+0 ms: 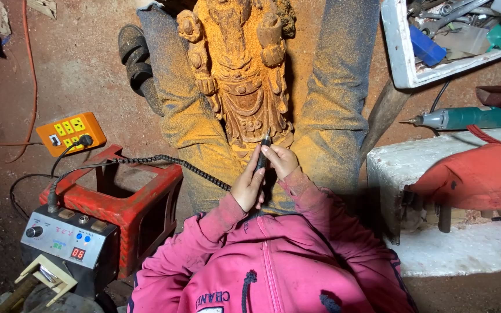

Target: Carving intricate details into a wooden statue using a handheld electric rotary tool

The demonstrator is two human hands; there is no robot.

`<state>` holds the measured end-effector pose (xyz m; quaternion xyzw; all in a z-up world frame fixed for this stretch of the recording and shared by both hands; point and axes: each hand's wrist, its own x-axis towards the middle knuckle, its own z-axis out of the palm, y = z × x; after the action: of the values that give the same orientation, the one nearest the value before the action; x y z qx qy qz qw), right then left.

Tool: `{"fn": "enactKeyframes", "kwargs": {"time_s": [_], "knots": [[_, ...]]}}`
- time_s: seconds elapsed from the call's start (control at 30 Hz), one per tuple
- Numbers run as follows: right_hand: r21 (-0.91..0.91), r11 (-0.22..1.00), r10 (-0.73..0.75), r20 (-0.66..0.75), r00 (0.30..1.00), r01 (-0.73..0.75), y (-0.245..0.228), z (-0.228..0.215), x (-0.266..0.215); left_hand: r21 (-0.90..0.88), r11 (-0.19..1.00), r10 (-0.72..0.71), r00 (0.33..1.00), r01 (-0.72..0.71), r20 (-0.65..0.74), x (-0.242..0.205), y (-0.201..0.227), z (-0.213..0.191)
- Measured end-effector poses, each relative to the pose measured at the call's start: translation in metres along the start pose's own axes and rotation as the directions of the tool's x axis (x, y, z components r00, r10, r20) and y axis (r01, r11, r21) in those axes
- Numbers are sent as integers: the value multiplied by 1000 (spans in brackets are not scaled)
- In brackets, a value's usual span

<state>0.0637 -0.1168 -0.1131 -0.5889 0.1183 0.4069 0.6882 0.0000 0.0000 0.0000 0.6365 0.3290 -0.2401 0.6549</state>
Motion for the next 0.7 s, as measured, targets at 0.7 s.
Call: {"fn": "enactKeyframes", "kwargs": {"time_s": [0.7], "knots": [[-238, 968, -85, 7, 996, 84, -2, -2, 7, -30, 999, 41, 997, -42, -59, 5, 4, 10]]}}
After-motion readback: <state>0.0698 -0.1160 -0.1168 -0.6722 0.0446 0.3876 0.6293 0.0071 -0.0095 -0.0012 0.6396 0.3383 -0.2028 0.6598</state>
